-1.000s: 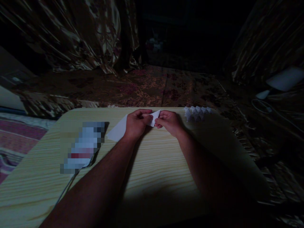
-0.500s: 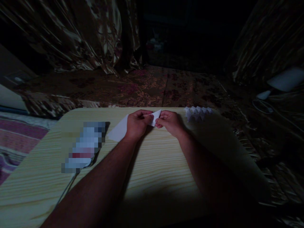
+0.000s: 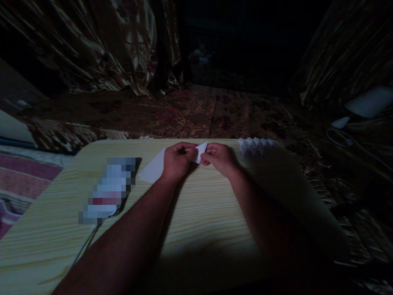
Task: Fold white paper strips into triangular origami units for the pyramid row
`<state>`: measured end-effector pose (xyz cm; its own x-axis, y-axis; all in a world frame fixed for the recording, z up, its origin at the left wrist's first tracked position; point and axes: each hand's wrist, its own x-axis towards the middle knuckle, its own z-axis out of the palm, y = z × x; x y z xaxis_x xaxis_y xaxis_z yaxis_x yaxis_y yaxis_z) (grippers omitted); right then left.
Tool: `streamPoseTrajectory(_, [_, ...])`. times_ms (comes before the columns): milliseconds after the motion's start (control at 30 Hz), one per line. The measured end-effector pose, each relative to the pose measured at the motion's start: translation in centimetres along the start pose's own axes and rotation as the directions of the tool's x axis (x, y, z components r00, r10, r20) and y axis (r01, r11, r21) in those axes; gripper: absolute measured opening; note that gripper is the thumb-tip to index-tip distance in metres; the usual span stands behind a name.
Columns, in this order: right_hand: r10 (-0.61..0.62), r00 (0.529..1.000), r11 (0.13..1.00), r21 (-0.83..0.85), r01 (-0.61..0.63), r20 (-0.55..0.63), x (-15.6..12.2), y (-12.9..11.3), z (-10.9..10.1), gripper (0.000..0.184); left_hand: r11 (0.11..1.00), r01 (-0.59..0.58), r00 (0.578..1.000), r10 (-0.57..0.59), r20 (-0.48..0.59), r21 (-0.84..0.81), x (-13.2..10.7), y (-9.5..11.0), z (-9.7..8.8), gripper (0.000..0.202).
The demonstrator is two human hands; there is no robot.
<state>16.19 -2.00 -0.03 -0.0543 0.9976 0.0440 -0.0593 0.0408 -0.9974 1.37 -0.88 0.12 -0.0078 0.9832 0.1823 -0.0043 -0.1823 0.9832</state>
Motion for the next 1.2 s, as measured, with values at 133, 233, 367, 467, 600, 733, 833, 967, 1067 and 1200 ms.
streamPoseTrajectory(133, [-0.009, 1.0, 1.0, -0.007, 0.009, 0.0, 0.01, 0.15, -0.08, 0.015, 1.0, -0.002, 1.0, 0.002, 0.011, -0.005, -0.01, -0.02, 0.04, 0.029])
streamPoseTrajectory(233, [-0.028, 1.0, 0.999, -0.017, 0.028, -0.001, -0.13, 0.02, -0.11, 0.016, 0.999, 0.003, 0.999, -0.002, 0.034, -0.034, -0.05, -0.04, 0.08, 0.028])
streamPoseTrajectory(367, [-0.029, 0.999, 0.999, -0.037, 0.028, -0.028, -0.3, -0.33, -0.05, 0.017, 0.999, 0.019, 0.999, -0.018, 0.046, -0.036, -0.12, 0.01, 0.09, 0.027])
streamPoseTrajectory(467, [-0.029, 0.998, 0.999, -0.044, 0.027, -0.048, -0.32, -0.47, -0.01, 0.018, 0.999, 0.014, 0.999, -0.013, 0.035, -0.036, -0.14, 0.04, 0.09, 0.025])
streamPoseTrajectory(600, [-0.035, 0.997, 0.999, -0.028, 0.034, -0.064, -0.28, -0.43, -0.03, 0.019, 1.0, 0.012, 1.0, -0.012, 0.018, -0.022, -0.14, 0.05, 0.13, 0.025])
streamPoseTrajectory(733, [-0.048, 0.998, 0.999, -0.028, 0.046, -0.049, -0.29, -0.36, -0.1, 0.02, 0.999, 0.016, 1.0, -0.016, 0.018, -0.041, -0.15, 0.09, 0.15, 0.023])
streamPoseTrajectory(833, [-0.055, 0.998, 0.998, -0.025, 0.054, -0.038, -0.28, -0.31, -0.16, 0.021, 0.999, 0.013, 1.0, -0.012, 0.018, -0.04, -0.19, 0.18, 0.14, 0.022])
streamPoseTrajectory(967, [-0.04, 0.998, 0.999, -0.022, 0.04, -0.04, -0.23, -0.19, -0.21, 0.02, 1.0, 0.014, 1.0, -0.014, 0.02, -0.014, -0.26, 0.37, 0.15, 0.022])
streamPoseTrajectory(1067, [-0.044, 0.998, 0.999, -0.017, 0.043, -0.035, -0.2, -0.13, -0.24, 0.02, 1.0, 0.014, 1.0, -0.013, 0.021, -0.019, -0.29, 0.43, 0.18, 0.022])
streamPoseTrajectory(1200, [-0.05, 0.998, 0.999, -0.012, 0.05, -0.034, -0.21, -0.13, -0.25, 0.019, 1.0, 0.0, 1.0, 0.0, 0.016, 0.001, -0.25, 0.31, 0.14, 0.023])
